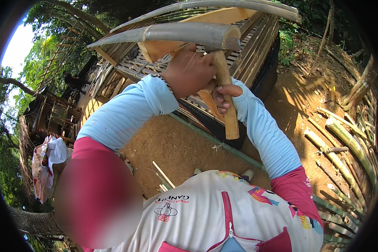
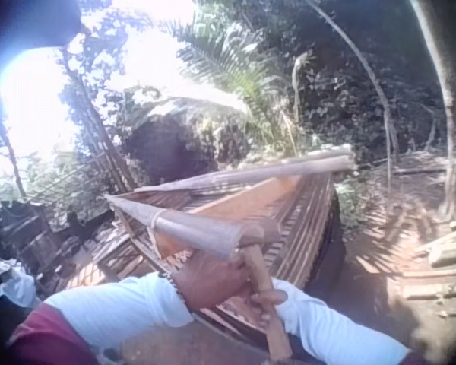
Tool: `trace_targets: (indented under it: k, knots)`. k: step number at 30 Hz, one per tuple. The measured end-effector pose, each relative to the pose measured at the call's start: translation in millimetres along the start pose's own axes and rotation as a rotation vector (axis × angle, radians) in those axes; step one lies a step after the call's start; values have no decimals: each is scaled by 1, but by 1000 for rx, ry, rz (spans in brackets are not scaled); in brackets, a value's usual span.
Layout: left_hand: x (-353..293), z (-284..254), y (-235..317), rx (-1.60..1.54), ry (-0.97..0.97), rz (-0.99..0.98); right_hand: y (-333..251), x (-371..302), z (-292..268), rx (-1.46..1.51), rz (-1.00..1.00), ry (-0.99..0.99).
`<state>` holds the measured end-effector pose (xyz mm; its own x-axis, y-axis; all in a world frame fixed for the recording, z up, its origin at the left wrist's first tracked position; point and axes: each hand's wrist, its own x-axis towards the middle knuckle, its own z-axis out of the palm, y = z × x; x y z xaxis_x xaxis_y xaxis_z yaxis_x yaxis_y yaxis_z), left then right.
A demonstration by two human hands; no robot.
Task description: The person uses a machete to hammer wooden stakes into a bamboo structure, securing the frame components together. They repeatedly position the stakes and strike them with the tool to fasten the assembly.
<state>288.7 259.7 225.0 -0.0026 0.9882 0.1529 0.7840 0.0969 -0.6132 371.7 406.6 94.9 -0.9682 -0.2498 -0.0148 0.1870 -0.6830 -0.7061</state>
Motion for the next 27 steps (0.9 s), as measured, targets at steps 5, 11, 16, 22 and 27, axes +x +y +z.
trace_targets:
  k: [5, 11, 16, 22, 27]
  knots:
    - [2, 3, -1, -30, -24, -11, 9, 5, -3, 190, -18, -68]
    - [8, 5, 0, 6, 7, 34, 20, 14, -11, 187, -125, -200]
    - [6, 9, 0, 38, 40, 41, 28, 19, -11, 211, -175, -176]
    - [6, 6, 5, 14, 45, 25, 34, 23, -8, 203, -272, -138]
    - [13, 7, 8, 53, 59, 56, 49, 15, -8, 179, -408, -24]
